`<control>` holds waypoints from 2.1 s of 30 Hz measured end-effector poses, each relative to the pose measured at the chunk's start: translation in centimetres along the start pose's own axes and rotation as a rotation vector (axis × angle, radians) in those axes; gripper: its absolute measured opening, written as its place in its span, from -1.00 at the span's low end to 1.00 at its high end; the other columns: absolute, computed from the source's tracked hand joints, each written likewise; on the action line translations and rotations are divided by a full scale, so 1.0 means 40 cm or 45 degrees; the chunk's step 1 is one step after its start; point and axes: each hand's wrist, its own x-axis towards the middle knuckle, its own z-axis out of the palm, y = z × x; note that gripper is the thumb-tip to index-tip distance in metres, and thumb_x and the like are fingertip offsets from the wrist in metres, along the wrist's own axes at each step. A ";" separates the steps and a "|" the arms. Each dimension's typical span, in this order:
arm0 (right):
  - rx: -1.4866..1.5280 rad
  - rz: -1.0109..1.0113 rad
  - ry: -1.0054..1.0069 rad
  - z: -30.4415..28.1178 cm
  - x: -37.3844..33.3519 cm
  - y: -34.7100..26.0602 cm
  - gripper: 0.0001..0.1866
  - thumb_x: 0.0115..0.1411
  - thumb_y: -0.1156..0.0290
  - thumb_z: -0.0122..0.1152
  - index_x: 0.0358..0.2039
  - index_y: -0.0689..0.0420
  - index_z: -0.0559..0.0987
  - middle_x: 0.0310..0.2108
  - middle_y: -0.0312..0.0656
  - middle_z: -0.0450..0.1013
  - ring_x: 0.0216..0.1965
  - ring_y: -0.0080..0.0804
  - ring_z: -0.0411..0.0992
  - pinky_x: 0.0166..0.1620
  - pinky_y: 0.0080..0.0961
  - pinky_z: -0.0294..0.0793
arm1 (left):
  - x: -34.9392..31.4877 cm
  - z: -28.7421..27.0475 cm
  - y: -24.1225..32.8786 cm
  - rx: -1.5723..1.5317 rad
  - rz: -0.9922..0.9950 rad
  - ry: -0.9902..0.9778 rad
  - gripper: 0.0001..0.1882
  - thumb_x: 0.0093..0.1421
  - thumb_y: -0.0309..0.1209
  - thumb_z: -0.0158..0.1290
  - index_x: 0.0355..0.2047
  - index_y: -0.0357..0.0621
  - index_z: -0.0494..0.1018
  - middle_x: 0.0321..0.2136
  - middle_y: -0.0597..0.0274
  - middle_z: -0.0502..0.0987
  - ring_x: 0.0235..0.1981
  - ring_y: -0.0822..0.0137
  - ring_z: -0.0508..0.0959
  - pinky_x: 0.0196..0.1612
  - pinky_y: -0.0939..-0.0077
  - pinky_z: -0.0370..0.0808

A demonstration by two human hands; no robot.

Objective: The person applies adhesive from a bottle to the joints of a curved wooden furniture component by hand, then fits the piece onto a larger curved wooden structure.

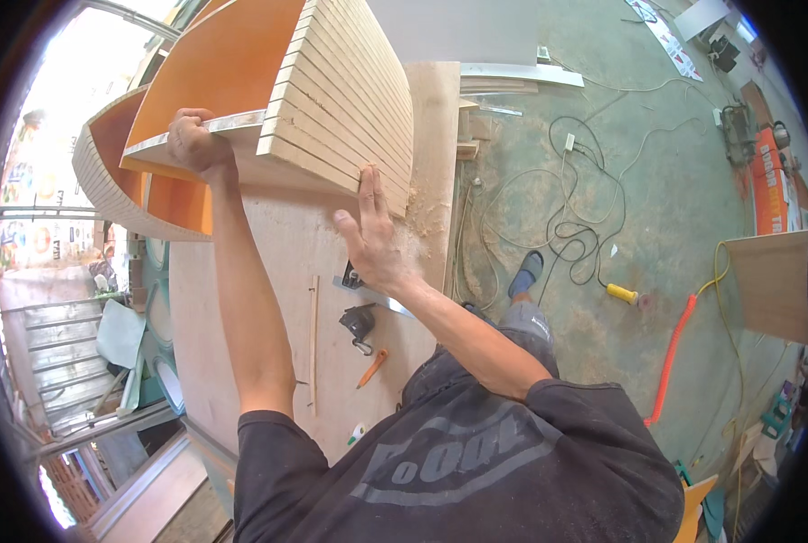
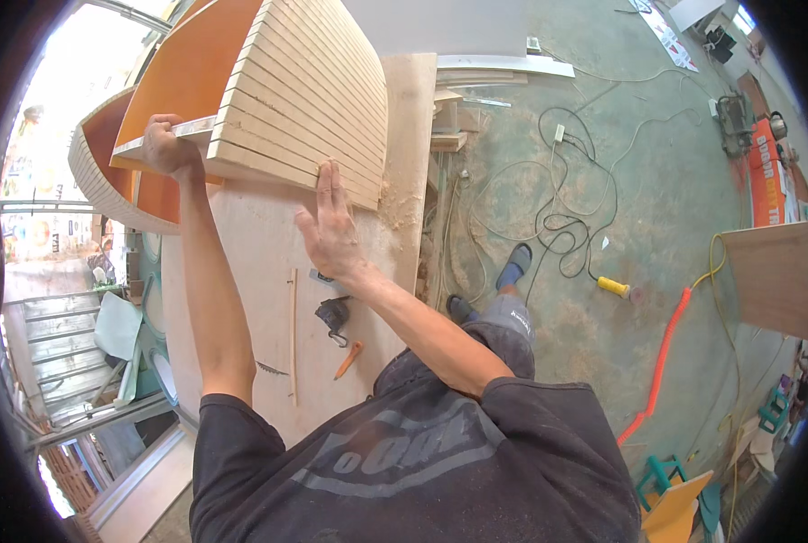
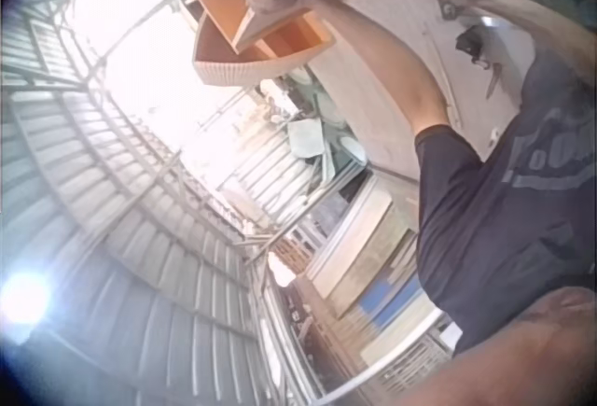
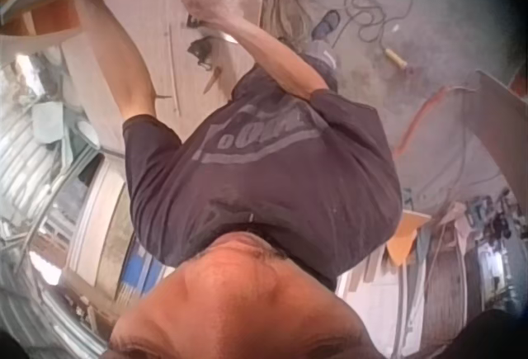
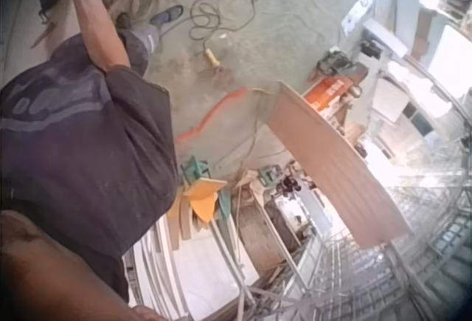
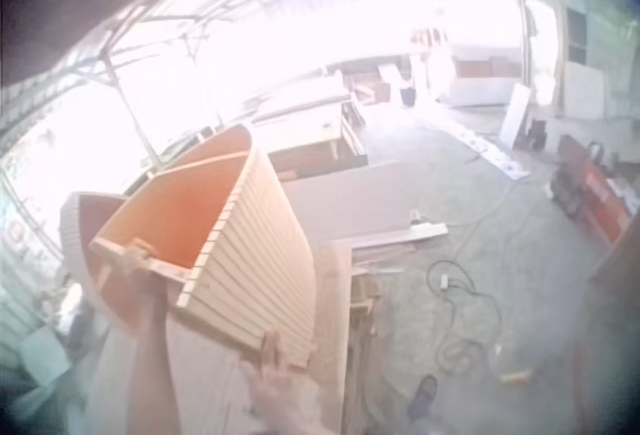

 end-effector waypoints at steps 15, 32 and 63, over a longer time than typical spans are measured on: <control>0.111 0.331 -0.135 -0.002 0.058 -0.028 0.15 0.37 -0.34 -0.13 0.47 0.44 -0.27 0.54 0.27 -0.35 0.57 0.07 -0.42 0.54 -0.14 -0.39 | 0.013 -0.005 0.025 -0.072 -0.130 -0.010 -0.85 -0.05 -0.56 -0.04 -0.73 -0.17 0.39 -0.59 0.22 0.57 -0.51 0.25 0.48 -0.41 0.34 0.40; 0.214 0.138 -0.120 -0.009 0.052 0.023 0.25 0.32 -0.52 -0.40 0.45 0.50 -0.32 0.51 0.36 -0.48 0.55 0.17 -0.53 0.54 -0.13 -0.49 | 0.004 0.017 0.033 0.032 0.024 0.039 -0.84 -0.04 -0.56 -0.03 -0.73 -0.16 0.40 -0.61 0.20 0.55 -0.55 0.20 0.47 -0.45 0.30 0.38; 0.148 -0.106 -0.215 -0.023 0.092 -0.194 0.22 0.35 -0.45 -0.23 0.46 0.47 -0.33 0.50 0.40 -0.43 0.55 0.22 -0.49 0.51 0.02 -0.42 | 0.021 -0.015 0.072 -0.275 -0.387 0.008 -0.72 -0.01 -0.43 -0.18 -0.78 -0.24 0.39 -0.67 0.15 0.52 -0.52 0.21 0.41 -0.37 0.29 0.34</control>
